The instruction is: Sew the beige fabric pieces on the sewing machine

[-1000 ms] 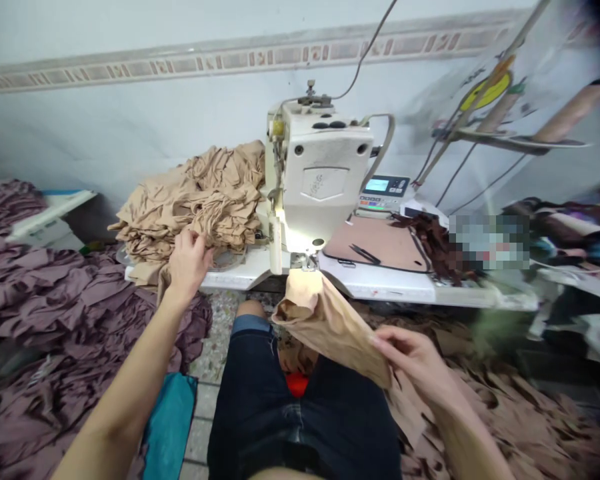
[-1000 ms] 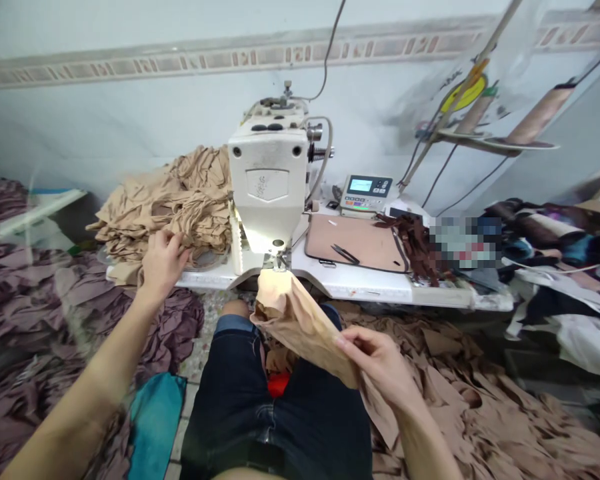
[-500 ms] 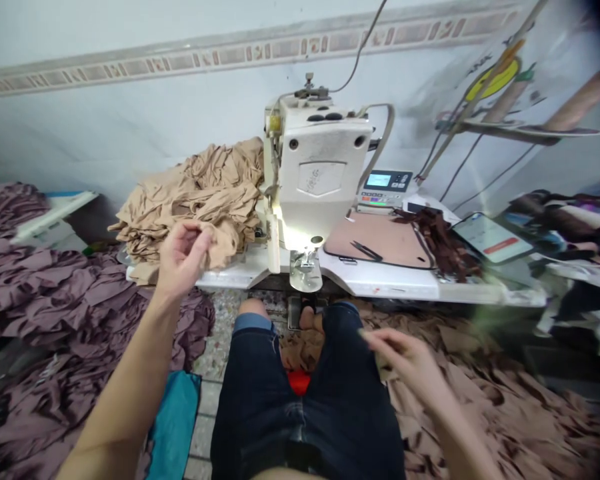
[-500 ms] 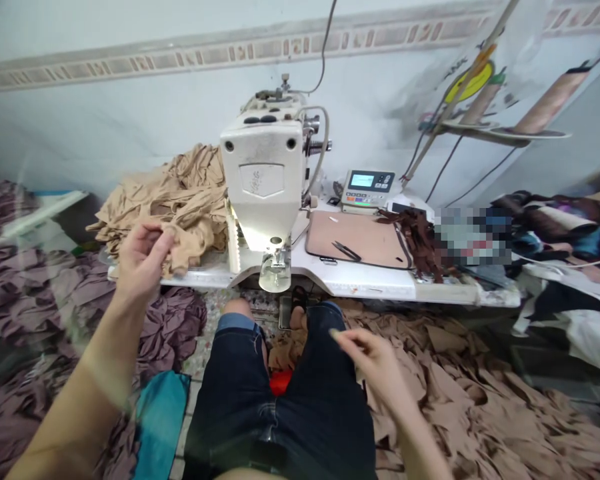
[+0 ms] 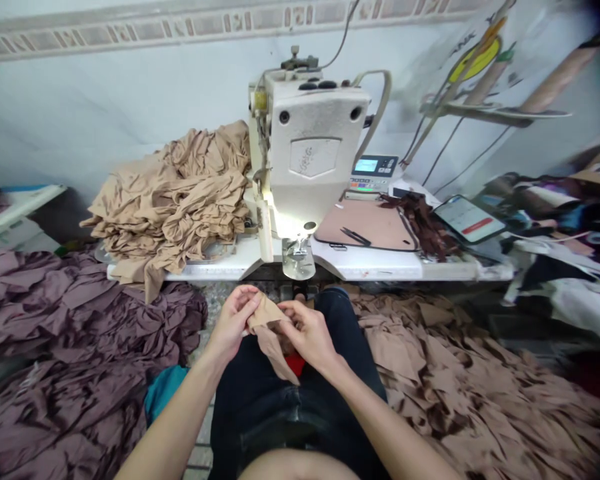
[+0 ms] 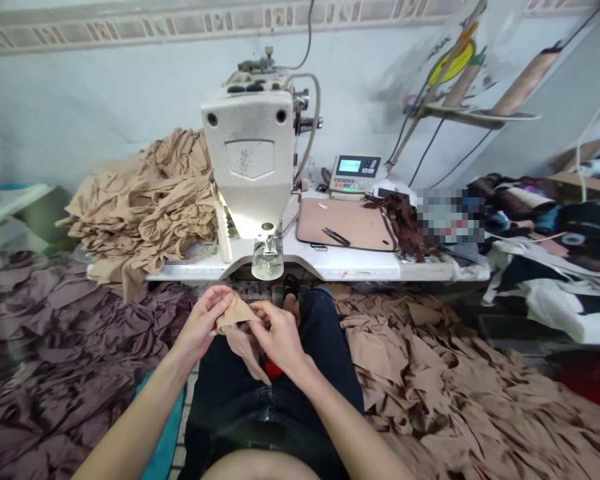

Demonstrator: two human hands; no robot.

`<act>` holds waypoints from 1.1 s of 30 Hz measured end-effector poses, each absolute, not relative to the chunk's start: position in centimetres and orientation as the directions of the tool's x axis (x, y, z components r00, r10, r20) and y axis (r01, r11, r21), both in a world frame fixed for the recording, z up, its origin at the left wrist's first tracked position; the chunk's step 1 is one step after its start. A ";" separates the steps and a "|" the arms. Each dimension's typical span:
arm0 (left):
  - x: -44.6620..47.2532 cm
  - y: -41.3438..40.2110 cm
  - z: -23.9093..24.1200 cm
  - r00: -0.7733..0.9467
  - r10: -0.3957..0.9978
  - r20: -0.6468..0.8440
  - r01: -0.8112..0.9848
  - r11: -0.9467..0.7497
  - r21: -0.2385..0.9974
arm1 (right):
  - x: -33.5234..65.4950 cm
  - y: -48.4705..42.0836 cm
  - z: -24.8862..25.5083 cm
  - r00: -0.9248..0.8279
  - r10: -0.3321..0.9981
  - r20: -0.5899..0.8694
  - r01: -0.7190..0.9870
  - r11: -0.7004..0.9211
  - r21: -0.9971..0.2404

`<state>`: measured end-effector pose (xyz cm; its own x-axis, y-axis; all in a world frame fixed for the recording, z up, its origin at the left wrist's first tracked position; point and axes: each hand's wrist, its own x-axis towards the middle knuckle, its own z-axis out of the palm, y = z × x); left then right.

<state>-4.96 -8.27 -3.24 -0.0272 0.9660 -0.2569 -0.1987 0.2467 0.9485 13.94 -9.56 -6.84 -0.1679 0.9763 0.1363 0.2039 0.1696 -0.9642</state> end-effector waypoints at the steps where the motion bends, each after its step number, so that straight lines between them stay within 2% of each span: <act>1: -5.0 -8.4 -3.3 0.002 0.964 -0.266 -0.179 0.262 0.948 | 14.6 -9.3 -6.5 -0.151 0.978 0.144 0.238 0.178 -0.955; 4: -5.4 -9.0 -3.2 0.278 0.925 -0.257 0.003 0.267 0.964 | 17.1 -8.1 -5.4 -0.194 0.974 0.115 0.292 0.169 -0.941; 6: -5.4 -9.4 -2.9 0.412 0.889 -0.199 0.171 0.139 0.975 | 18.8 -7.3 -4.5 -0.288 0.957 0.040 0.352 0.145 -0.925; 10: -3.9 -10.4 -3.3 0.343 0.935 0.090 0.381 -0.226 0.896 | 20.7 -6.2 -2.5 -0.387 0.918 -0.090 0.604 0.178 -0.776; 12: -2.3 -11.0 -4.4 0.342 0.931 0.124 0.381 -0.259 0.887 | 20.7 -6.2 -1.7 -0.392 0.913 -0.111 0.701 0.218 -0.679; 15: 0.2 -11.8 -6.6 0.333 0.941 0.054 0.289 -0.156 0.945 | 20.6 -6.4 -1.0 -0.403 0.910 -0.091 0.755 0.275 -0.595; 18: 1.4 -12.0 -8.2 0.336 0.940 -0.058 0.109 0.022 0.994 | 21.4 -5.9 -0.9 -0.447 0.891 -0.078 0.711 0.301 -0.636; 21: 0.6 -11.6 -8.3 0.409 0.901 -0.143 0.052 0.134 0.990 | 23.3 -4.8 -1.2 -0.570 0.810 -0.135 0.534 0.241 -0.810; 23: -0.6 -11.0 -7.7 0.503 0.848 -0.170 0.134 0.117 0.984 | 24.5 -4.3 -1.7 -0.677 0.715 -0.173 0.403 0.164 -0.900; 26: -2.2 -10.1 -6.3 0.587 0.788 -0.186 0.270 0.026 0.962 | 25.2 -4.3 -2.6 -0.750 0.629 -0.205 0.286 0.029 -0.958; 29: -2.9 -9.4 -4.8 0.583 0.797 -0.161 0.331 -0.051 0.942 | 24.4 -4.7 -3.3 -0.771 0.591 -0.239 0.243 -0.073 -0.967; 33: -3.2 -8.7 -3.5 0.607 0.782 -0.139 0.362 -0.116 0.925 | 23.0 -4.9 -3.1 -0.794 0.557 -0.242 0.212 -0.120 -0.970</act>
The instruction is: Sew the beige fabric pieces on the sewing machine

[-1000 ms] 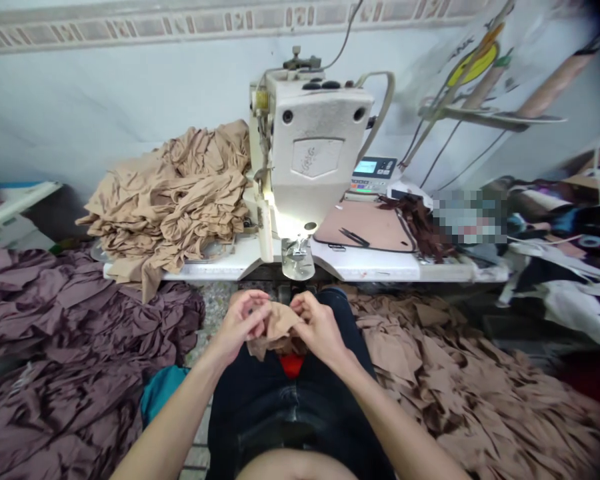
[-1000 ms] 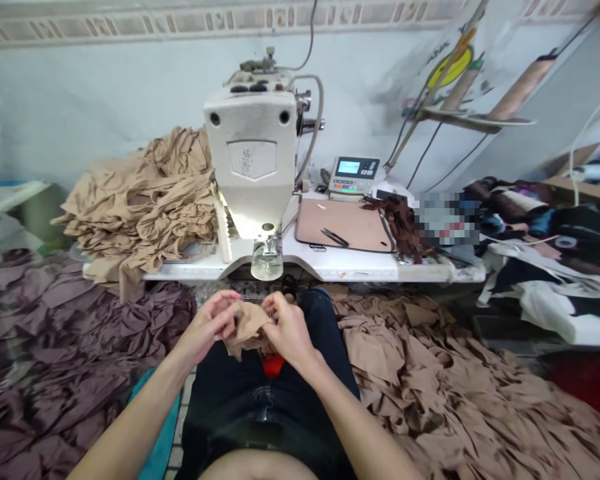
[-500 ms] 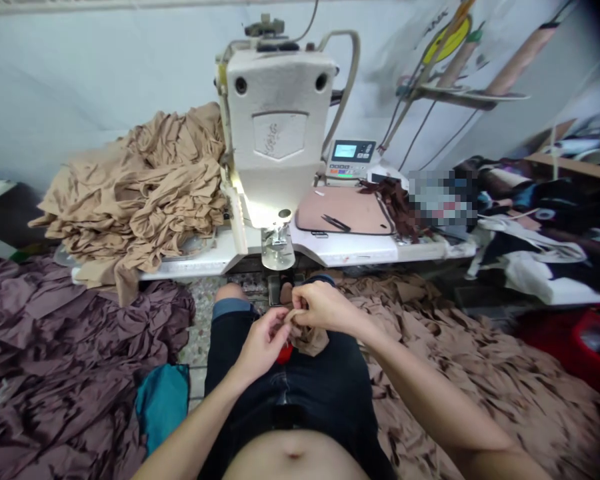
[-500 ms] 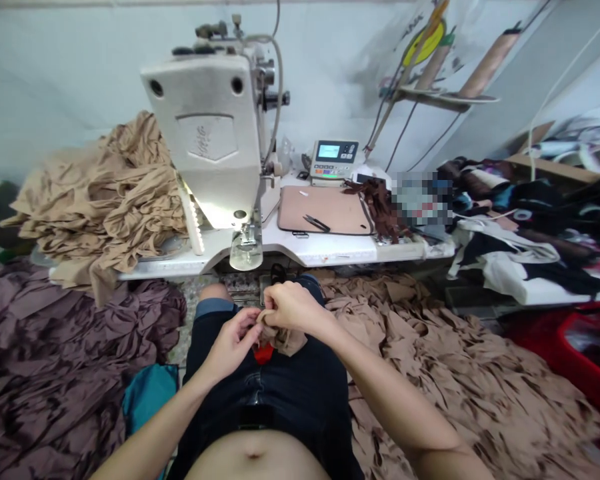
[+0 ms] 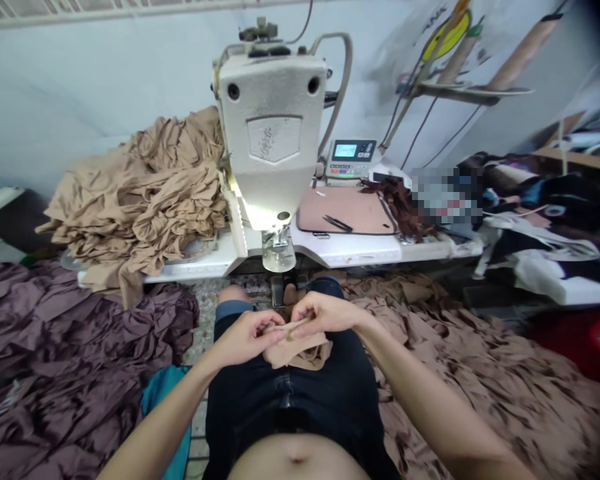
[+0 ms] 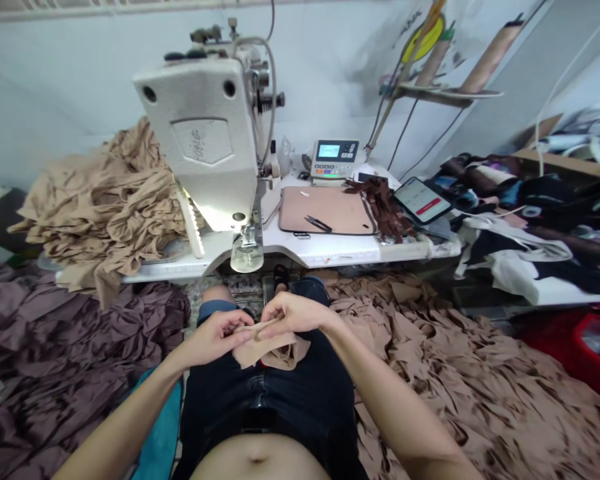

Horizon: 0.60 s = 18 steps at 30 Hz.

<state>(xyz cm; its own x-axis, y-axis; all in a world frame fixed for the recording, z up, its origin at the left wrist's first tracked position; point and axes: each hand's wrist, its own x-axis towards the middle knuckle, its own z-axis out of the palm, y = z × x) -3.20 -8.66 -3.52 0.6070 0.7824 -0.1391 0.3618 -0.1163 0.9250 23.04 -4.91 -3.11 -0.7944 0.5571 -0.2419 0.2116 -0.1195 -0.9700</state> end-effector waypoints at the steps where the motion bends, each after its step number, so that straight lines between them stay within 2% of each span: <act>1: -3.3 -8.5 -3.4 0.607 0.783 -0.134 0.346 -0.109 0.932 | 22.9 -4.9 -2.9 -0.781 0.583 -0.227 0.192 -0.122 -0.974; 6: -4.0 -7.8 -3.6 0.574 0.807 -0.136 0.235 -0.003 0.972 | 22.4 -4.9 -1.9 -0.670 0.725 -0.162 0.108 -0.120 -0.987; 11: -3.9 -7.7 -4.1 0.341 0.935 -0.097 0.103 0.065 0.993 | 21.7 -6.0 -2.3 -0.431 0.887 -0.165 0.025 -0.171 -0.985; 14: -4.2 -7.6 -3.6 0.323 0.946 -0.007 0.027 -0.001 1.000 | 21.3 -7.0 -2.1 -0.289 0.944 -0.159 -0.003 -0.167 -0.986; 18: -4.7 -7.0 -2.6 0.371 0.911 0.178 0.218 -0.272 0.937 | 21.2 -8.4 -0.9 -0.192 0.980 -0.061 0.047 -0.052 -0.997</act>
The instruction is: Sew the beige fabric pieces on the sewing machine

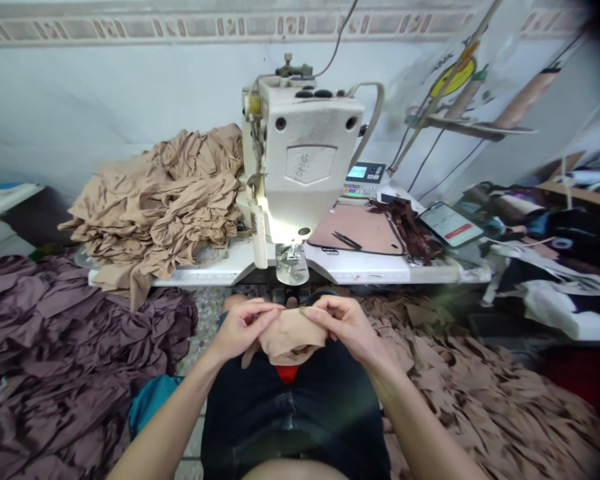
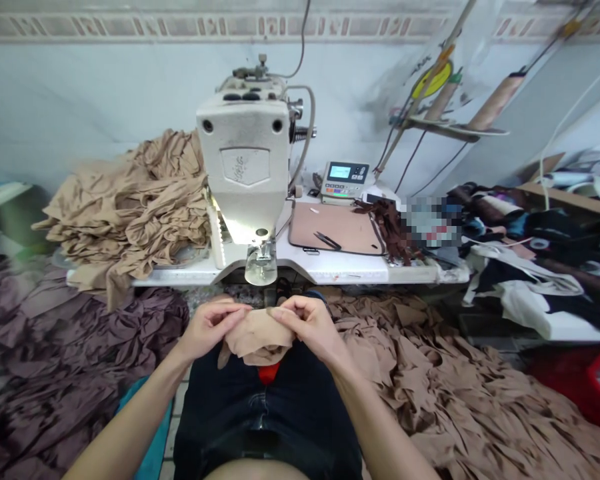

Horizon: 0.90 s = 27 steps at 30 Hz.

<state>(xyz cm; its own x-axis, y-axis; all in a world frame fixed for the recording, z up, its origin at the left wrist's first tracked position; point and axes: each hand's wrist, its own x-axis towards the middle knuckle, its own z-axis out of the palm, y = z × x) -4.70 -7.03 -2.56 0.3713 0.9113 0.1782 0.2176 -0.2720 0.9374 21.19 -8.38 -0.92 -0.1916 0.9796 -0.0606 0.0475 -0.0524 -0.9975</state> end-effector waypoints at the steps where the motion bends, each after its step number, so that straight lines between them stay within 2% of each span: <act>1: -4.7 -6.9 -2.4 0.377 0.898 0.226 0.267 -0.339 0.902 | 21.2 -8.7 -0.6 -0.164 0.986 0.001 0.083 0.015 -0.996; 5: -4.4 -6.3 -1.9 0.376 0.866 0.331 0.311 -0.454 0.835 | 21.2 -9.1 0.5 -0.075 0.964 0.255 0.246 0.266 -0.932; 8: -3.8 -5.9 -1.2 0.326 0.886 0.328 0.299 -0.426 0.854 | 21.0 -8.4 0.9 -0.012 0.952 0.307 0.255 0.300 -0.919; 11: -3.1 -5.3 -0.1 0.266 0.927 0.264 0.258 -0.332 0.907 | 20.8 -7.1 1.0 0.050 0.964 0.260 0.152 0.250 -0.956; 17: -1.8 -3.6 1.6 0.093 0.986 0.138 0.213 -0.155 0.965 | 20.4 -4.9 0.7 0.109 0.994 0.024 -0.161 0.042 -0.986; 22: -1.0 -2.7 2.5 0.017 0.992 0.124 0.175 -0.126 0.976 | 20.7 -4.0 0.4 0.157 0.987 -0.030 -0.230 0.007 -0.973; 27: -0.4 -1.2 2.3 -0.016 0.981 0.191 0.167 -0.186 0.968 | 21.1 -2.9 0.1 0.194 0.980 -0.035 -0.234 0.012 -0.972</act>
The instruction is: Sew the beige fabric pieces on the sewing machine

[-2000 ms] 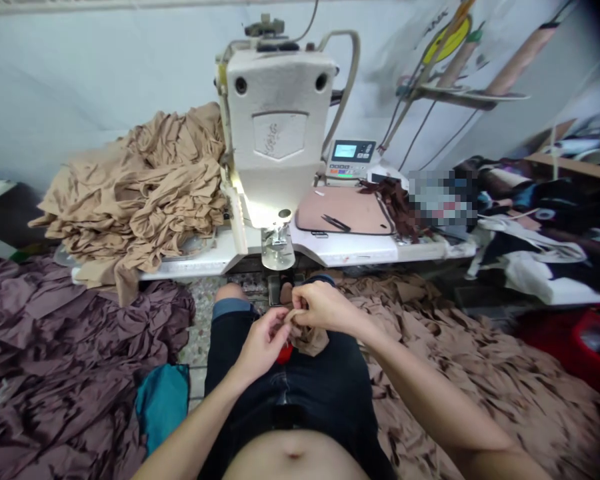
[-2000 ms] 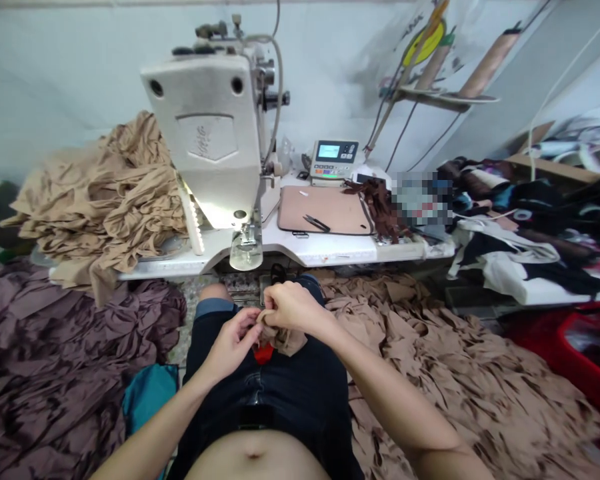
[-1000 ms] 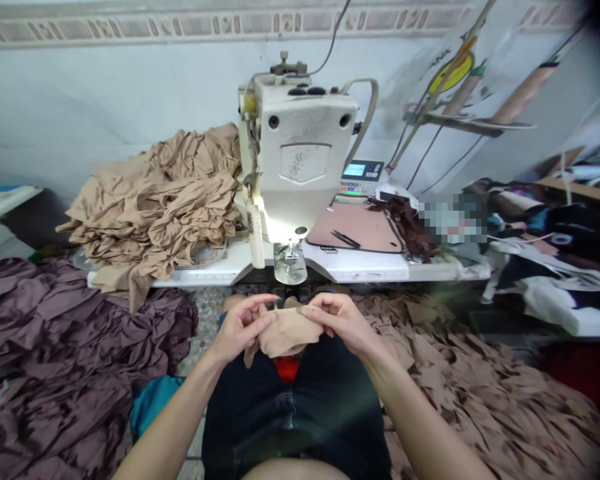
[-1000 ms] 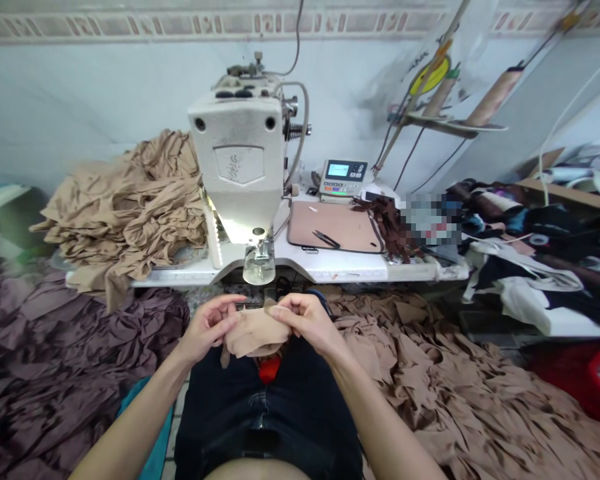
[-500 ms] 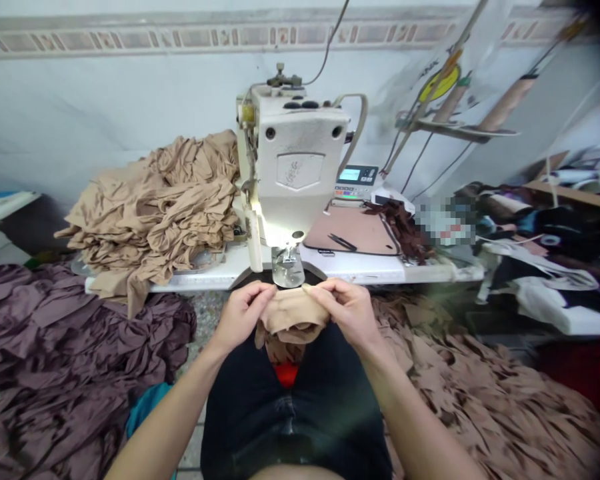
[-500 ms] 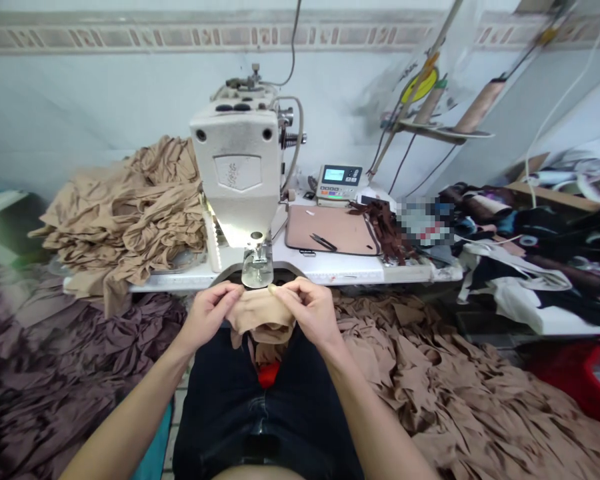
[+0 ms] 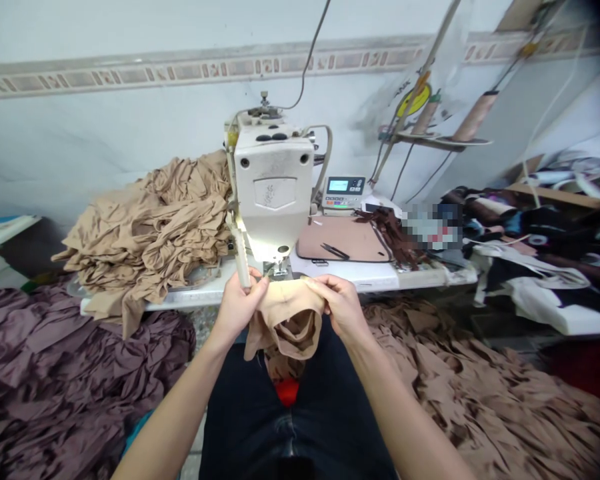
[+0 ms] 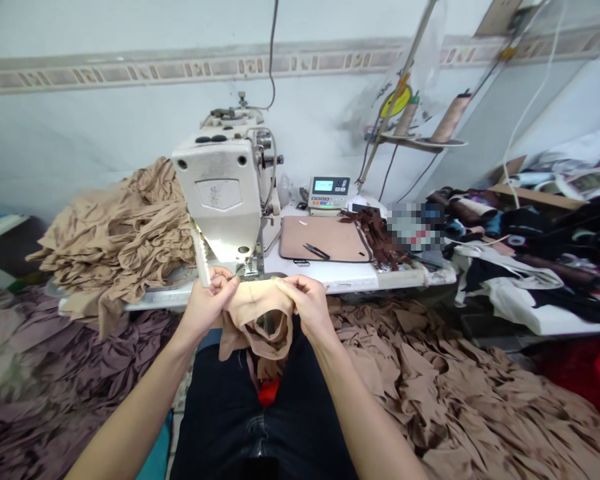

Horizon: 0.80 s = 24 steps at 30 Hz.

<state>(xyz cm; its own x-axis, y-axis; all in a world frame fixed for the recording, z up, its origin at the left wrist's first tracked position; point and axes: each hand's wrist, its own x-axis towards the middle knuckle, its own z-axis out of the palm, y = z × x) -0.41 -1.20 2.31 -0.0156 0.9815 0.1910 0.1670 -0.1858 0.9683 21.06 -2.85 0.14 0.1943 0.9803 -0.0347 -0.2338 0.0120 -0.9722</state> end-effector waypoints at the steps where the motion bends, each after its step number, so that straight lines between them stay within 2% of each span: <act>1: -0.3 -0.9 2.2 -0.010 0.981 0.195 0.153 -0.192 0.970 | 21.1 -2.6 0.1 0.201 0.979 -0.034 -0.233 0.014 -0.972; 7: 0.3 0.5 1.5 0.046 0.990 0.131 0.020 -0.132 0.991 | 21.4 -1.5 -0.2 0.218 0.976 -0.013 -0.207 0.033 -0.978; 12: 0.2 0.7 1.3 0.033 0.993 0.117 -0.005 -0.117 0.993 | 21.5 -1.7 -0.8 0.213 0.977 0.003 -0.183 0.043 -0.982; 19: -2.1 -0.3 -0.4 -0.058 0.974 0.219 0.097 -0.213 0.972 | 21.7 -2.7 -4.3 0.200 0.980 -0.017 -0.181 0.020 -0.983; 24: -6.3 -0.4 -2.1 -0.049 0.971 0.232 0.232 -0.215 0.949 | 20.5 -5.6 -7.2 0.340 0.940 0.018 -0.137 0.068 -0.988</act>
<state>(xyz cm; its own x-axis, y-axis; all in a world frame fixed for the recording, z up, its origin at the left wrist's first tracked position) -6.32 -0.39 -2.12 -0.0486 0.9714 0.2323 0.2322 -0.2152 0.9486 20.48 -5.65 -7.24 0.3397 0.9404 0.0177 -0.1370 0.0681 -0.9882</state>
